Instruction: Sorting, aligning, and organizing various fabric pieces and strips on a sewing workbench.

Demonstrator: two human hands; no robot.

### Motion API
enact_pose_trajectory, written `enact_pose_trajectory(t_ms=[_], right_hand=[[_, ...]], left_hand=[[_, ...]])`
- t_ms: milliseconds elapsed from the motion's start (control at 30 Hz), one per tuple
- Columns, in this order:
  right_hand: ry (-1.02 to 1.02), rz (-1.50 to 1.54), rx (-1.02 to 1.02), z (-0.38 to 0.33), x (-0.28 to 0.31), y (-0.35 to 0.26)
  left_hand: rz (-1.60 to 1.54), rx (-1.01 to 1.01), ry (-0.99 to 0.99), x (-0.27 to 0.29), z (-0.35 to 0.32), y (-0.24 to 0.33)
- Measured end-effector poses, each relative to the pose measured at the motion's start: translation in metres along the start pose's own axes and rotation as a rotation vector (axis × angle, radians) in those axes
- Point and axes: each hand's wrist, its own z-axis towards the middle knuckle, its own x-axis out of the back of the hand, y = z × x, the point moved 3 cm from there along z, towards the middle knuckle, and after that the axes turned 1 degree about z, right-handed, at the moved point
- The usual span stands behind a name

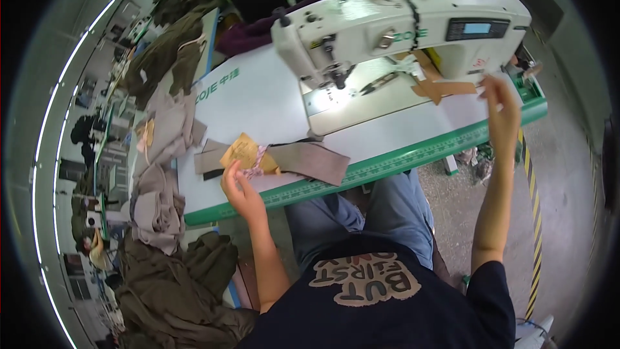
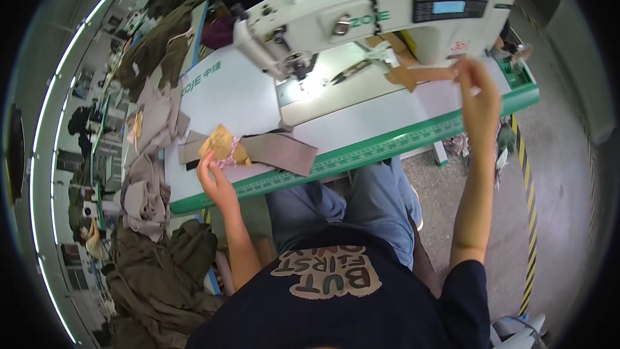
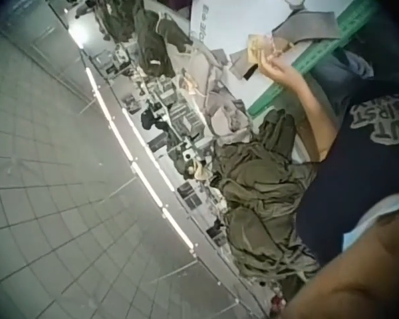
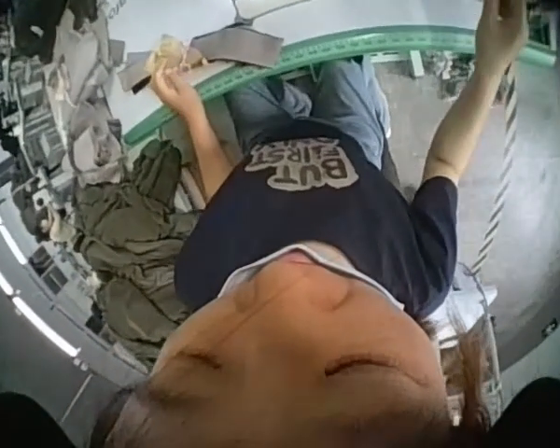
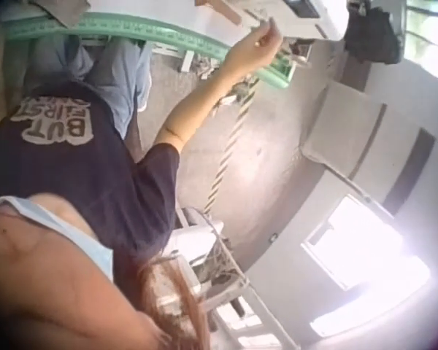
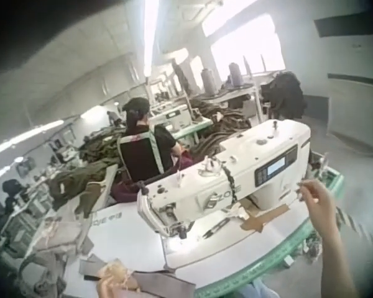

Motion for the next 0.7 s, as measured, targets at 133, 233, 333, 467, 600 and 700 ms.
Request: enact_pose_trajectory(t_ms=[133,233,333,467,600,700], right_hand=[[-0.478,0.245,0.048,-0.089,-0.102,-0.093],[-0.564,0.204,0.399,-0.122,-0.155,-0.144],[-0.568,0.167,0.391,-0.136,-0.187,-0.173],[-0.701,-0.029,0.483,-0.147,-0.229,-0.174],[-0.687,-0.083,0.522,-0.145,-0.235,-0.183],[-0.561,-0.051,0.512,-0.140,-0.232,-0.199]], left_hand=[[0.215,-0.093,-0.160,0.018,0.010,-0.030],[0.282,-0.086,-0.254,0.007,0.012,-0.041],[0.293,-0.094,-0.336,-0.003,0.024,-0.053],[0.184,-0.143,-0.379,-0.012,0.059,-0.073],[-0.041,-0.068,-0.245,-0.004,0.071,-0.096],[-0.233,0.149,-0.048,0.007,0.069,-0.108]])
